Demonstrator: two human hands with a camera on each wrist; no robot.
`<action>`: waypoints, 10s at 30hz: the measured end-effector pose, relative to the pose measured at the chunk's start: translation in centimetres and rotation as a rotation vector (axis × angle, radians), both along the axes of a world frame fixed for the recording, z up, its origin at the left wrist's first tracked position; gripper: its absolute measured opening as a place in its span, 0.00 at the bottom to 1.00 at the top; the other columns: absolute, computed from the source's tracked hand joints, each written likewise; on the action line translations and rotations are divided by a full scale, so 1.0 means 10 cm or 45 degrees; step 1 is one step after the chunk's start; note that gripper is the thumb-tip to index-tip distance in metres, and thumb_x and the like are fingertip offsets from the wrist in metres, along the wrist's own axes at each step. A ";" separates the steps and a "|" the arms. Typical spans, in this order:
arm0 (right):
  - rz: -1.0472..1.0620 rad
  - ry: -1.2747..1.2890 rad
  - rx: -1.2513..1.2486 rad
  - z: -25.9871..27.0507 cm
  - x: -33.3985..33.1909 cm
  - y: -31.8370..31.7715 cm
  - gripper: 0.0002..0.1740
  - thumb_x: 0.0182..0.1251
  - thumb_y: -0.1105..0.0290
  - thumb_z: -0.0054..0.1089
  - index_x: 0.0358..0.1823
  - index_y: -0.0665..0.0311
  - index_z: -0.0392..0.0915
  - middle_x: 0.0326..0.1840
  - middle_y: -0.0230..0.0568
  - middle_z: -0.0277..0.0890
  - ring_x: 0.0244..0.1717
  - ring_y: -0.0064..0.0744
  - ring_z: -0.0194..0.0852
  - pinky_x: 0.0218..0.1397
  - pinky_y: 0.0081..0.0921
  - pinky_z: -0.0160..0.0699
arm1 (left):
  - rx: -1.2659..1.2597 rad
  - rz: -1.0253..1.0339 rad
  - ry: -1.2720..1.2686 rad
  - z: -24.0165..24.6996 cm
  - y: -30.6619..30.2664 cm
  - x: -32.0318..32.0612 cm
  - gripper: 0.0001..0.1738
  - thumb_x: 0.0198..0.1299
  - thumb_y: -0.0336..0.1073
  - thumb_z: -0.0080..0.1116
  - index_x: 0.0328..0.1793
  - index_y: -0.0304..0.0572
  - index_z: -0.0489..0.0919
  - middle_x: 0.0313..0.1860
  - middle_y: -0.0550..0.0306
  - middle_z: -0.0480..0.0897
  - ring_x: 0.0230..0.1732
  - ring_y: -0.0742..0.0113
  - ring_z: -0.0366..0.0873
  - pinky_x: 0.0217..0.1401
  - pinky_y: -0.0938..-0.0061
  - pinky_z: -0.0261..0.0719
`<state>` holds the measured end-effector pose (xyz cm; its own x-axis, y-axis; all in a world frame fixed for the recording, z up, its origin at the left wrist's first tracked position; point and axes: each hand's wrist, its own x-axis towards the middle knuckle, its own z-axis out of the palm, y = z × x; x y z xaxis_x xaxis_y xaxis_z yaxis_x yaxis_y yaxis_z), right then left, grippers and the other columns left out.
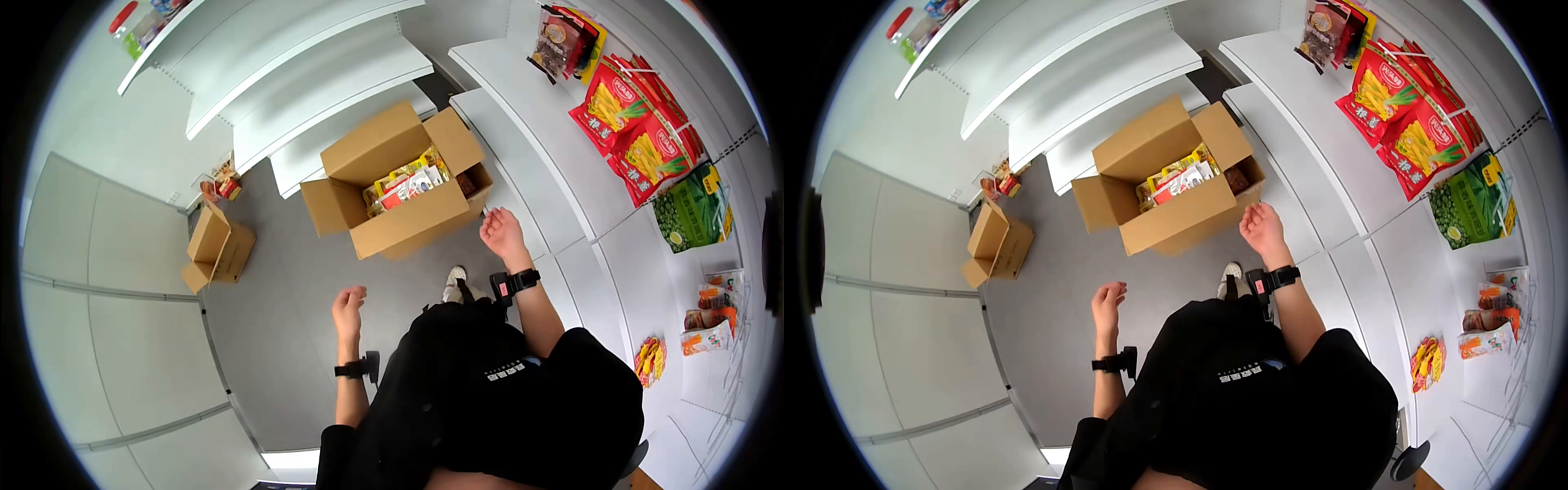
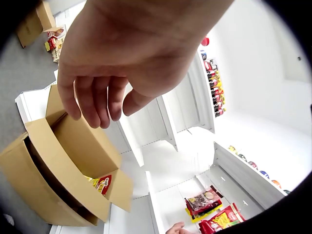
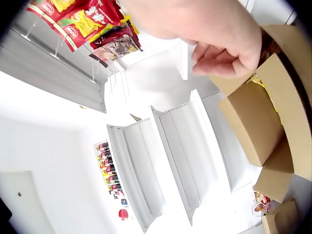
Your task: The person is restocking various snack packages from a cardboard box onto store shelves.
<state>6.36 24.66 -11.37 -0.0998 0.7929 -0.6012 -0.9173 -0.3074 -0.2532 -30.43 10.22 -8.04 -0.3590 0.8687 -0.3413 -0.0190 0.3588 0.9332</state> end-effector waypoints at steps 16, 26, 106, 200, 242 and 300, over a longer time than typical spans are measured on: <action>0.083 0.101 -0.266 -0.20 -0.16 0.90 0.13 0.69 0.60 0.48 0.37 0.64 0.71 0.35 0.38 0.72 0.34 0.30 0.68 0.40 0.28 0.72 | -0.360 -0.289 -0.057 -0.80 2.19 0.24 0.14 0.61 0.41 0.52 0.43 0.38 0.79 0.40 0.59 0.83 0.38 0.71 0.79 0.40 0.76 0.74; -0.373 0.102 -0.455 -0.31 -0.13 0.84 0.16 0.69 0.60 0.46 0.37 0.66 0.74 0.36 0.44 0.75 0.37 0.36 0.71 0.40 0.33 0.75 | -0.682 -0.655 -0.032 -1.75 3.41 -0.07 0.14 0.57 0.44 0.56 0.41 0.41 0.79 0.32 0.61 0.80 0.31 0.72 0.77 0.30 0.76 0.72; -0.445 -1.814 -0.122 0.97 -0.80 -1.90 0.37 0.57 0.63 0.65 0.67 0.63 0.61 0.68 0.44 0.61 0.69 0.38 0.56 0.68 0.34 0.58 | -0.152 -1.896 -0.536 0.69 1.68 2.29 0.17 0.62 0.36 0.56 0.48 0.25 0.78 0.42 0.47 0.83 0.42 0.61 0.83 0.48 0.68 0.82; -1.238 -1.530 0.297 1.84 5.14 -4.90 0.17 0.71 0.62 0.51 0.47 0.71 0.76 0.40 0.33 0.79 0.39 0.15 0.72 0.42 0.16 0.72 | -0.115 -1.806 -0.395 0.83 -2.05 5.24 0.18 0.67 0.36 0.49 0.57 0.31 0.74 0.54 0.47 0.79 0.52 0.63 0.78 0.58 0.69 0.74; -0.166 -0.832 0.201 0.66 0.27 -1.85 0.10 0.63 0.64 0.57 0.38 0.63 0.74 0.33 0.35 0.76 0.34 0.24 0.72 0.38 0.20 0.72 | 0.091 -0.517 -0.374 0.54 -1.26 0.50 0.15 0.66 0.39 0.49 0.49 0.36 0.77 0.49 0.51 0.80 0.50 0.64 0.78 0.56 0.70 0.73; -0.482 -0.093 -0.686 -0.20 -0.65 0.93 0.08 0.65 0.67 0.55 0.38 0.63 0.77 0.38 0.39 0.78 0.40 0.33 0.72 0.48 0.32 0.74 | -0.488 -1.294 0.673 -4.10 5.16 0.55 0.27 0.48 0.47 0.60 0.41 0.23 0.77 0.46 0.26 0.77 0.51 0.36 0.74 0.55 0.55 0.73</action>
